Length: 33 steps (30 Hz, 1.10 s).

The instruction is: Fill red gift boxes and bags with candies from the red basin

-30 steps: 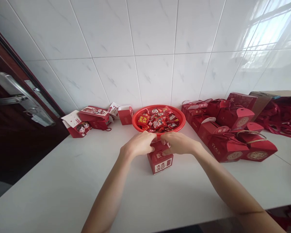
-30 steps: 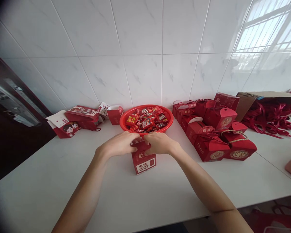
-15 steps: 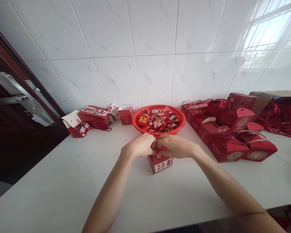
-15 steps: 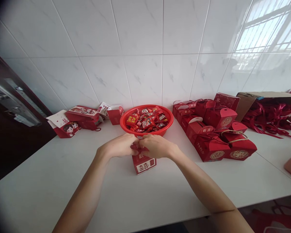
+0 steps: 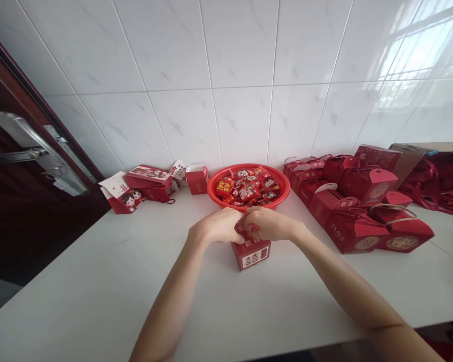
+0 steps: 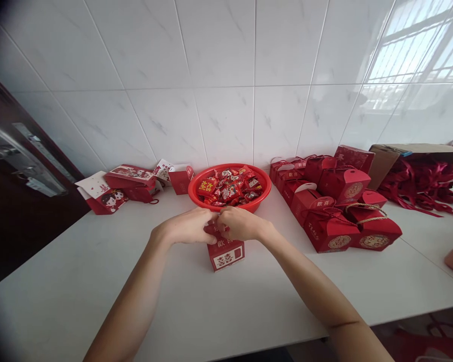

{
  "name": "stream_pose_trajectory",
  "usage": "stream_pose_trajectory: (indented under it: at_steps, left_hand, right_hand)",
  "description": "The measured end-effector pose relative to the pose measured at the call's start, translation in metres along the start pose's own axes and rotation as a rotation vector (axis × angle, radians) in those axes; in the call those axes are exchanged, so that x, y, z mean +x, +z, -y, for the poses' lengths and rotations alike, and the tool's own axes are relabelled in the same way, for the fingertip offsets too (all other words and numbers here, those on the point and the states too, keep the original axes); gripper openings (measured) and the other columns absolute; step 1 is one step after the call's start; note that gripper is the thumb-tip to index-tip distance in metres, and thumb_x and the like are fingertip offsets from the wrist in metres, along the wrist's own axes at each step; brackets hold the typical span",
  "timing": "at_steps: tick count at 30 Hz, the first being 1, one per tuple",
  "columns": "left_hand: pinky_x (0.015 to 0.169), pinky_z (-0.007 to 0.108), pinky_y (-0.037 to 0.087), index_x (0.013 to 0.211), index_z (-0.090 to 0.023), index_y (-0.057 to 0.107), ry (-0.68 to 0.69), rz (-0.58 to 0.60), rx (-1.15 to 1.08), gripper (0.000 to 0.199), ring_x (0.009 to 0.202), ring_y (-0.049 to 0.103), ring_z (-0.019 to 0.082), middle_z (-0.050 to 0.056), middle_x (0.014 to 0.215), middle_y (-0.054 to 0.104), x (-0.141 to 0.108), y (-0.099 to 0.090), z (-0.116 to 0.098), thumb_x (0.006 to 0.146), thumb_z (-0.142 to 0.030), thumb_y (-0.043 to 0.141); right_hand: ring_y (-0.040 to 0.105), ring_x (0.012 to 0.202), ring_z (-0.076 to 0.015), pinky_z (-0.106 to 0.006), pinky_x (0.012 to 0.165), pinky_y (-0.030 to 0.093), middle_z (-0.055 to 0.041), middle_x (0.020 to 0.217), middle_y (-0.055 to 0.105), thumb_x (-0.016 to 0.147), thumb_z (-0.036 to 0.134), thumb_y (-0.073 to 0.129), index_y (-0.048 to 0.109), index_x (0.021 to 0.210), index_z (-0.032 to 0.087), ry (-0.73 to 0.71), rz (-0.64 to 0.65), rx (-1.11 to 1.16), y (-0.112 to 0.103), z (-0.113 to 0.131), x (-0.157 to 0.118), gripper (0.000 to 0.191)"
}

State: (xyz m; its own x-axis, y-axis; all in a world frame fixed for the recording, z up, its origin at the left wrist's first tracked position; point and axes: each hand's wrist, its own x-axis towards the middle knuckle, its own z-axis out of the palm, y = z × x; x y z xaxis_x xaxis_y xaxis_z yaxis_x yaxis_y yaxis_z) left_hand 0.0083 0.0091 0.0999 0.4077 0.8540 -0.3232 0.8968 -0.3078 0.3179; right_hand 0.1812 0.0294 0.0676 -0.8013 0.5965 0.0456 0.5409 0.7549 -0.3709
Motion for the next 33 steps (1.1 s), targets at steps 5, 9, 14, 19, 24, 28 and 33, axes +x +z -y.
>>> stream_pose_trajectory:
  at_steps: [5, 9, 14, 19, 24, 28, 33]
  left_hand:
    - [0.055, 0.027, 0.041, 0.090, -0.022, 0.064, 0.046, -0.005, -0.026, 0.024, 0.076, 0.064, 0.022, 0.003, 0.091, 0.068, -0.001, -0.001, 0.005, 0.069, -0.030, 0.070]
    - [0.060, 0.027, 0.044, 0.094, -0.022, 0.066, 0.086, -0.007, -0.064, 0.024, 0.080, 0.066, 0.022, 0.004, 0.095, 0.071, -0.003, -0.002, 0.006, 0.072, -0.031, 0.068]
    - [0.064, 0.027, 0.045, 0.099, -0.023, 0.067, 0.143, -0.009, -0.109, 0.025, 0.084, 0.067, 0.023, 0.004, 0.097, 0.072, -0.005, -0.003, 0.006, 0.075, -0.031, 0.067]
    - [0.064, 0.027, 0.045, 0.097, -0.023, 0.067, 0.170, -0.018, -0.138, 0.025, 0.083, 0.066, 0.023, 0.004, 0.096, 0.072, -0.006, -0.003, 0.006, 0.077, -0.037, 0.067]
    - [0.064, 0.028, 0.045, 0.098, -0.024, 0.066, 0.168, -0.015, -0.142, 0.027, 0.083, 0.066, 0.023, 0.003, 0.097, 0.071, -0.006, -0.003, 0.005, 0.075, -0.037, 0.068]
    - [0.059, 0.028, 0.043, 0.090, -0.022, 0.064, 0.136, -0.003, -0.089, 0.024, 0.080, 0.065, 0.023, 0.003, 0.090, 0.069, -0.006, -0.002, 0.005, 0.071, -0.036, 0.070]
    - [0.054, 0.028, 0.039, 0.077, -0.022, 0.057, 0.059, 0.001, 0.015, 0.023, 0.077, 0.061, 0.022, 0.002, 0.086, 0.063, -0.004, -0.001, 0.006, 0.064, -0.034, 0.071]
  right_hand:
    - [0.057, 0.072, -0.0132, -0.023, 0.062, 0.038, -0.0053, 0.086, 0.067, 0.078, 0.005, 0.064, 0.072, 0.072, 0.014, 0.010, 0.031, 0.053, -0.002, -0.005, 0.006, 0.013]
    - [0.057, 0.070, -0.0122, -0.022, 0.061, 0.038, -0.0049, 0.088, 0.070, 0.076, 0.006, 0.065, 0.074, 0.075, 0.014, 0.010, 0.049, 0.060, -0.002, -0.005, 0.006, 0.012]
    - [0.057, 0.070, -0.0121, -0.022, 0.061, 0.038, -0.0038, 0.087, 0.070, 0.073, 0.010, 0.069, 0.074, 0.077, 0.014, -0.026, 0.068, 0.048, -0.007, -0.007, 0.004, 0.008]
    - [0.054, 0.064, -0.0106, -0.022, 0.057, 0.037, -0.0016, 0.077, 0.066, 0.071, 0.007, 0.070, 0.068, 0.068, 0.013, -0.024, -0.002, 0.107, -0.015, -0.007, -0.002, 0.007]
    - [0.054, 0.067, -0.0110, -0.022, 0.059, 0.037, -0.0019, 0.082, 0.064, 0.074, 0.005, 0.070, 0.066, 0.077, 0.014, -0.053, -0.128, 0.075, -0.013, -0.002, -0.010, 0.011]
    - [0.061, 0.077, -0.0150, -0.024, 0.066, 0.043, -0.0049, 0.092, 0.067, 0.083, 0.009, 0.068, 0.069, 0.089, 0.015, -0.057, -0.156, 0.028, -0.001, 0.005, -0.017, 0.009]
    - [0.062, 0.104, -0.0272, -0.039, 0.086, 0.049, -0.0131, 0.111, 0.066, 0.095, 0.028, 0.062, 0.066, 0.110, 0.015, 0.175, -0.276, -0.189, 0.031, 0.023, -0.028, 0.019]
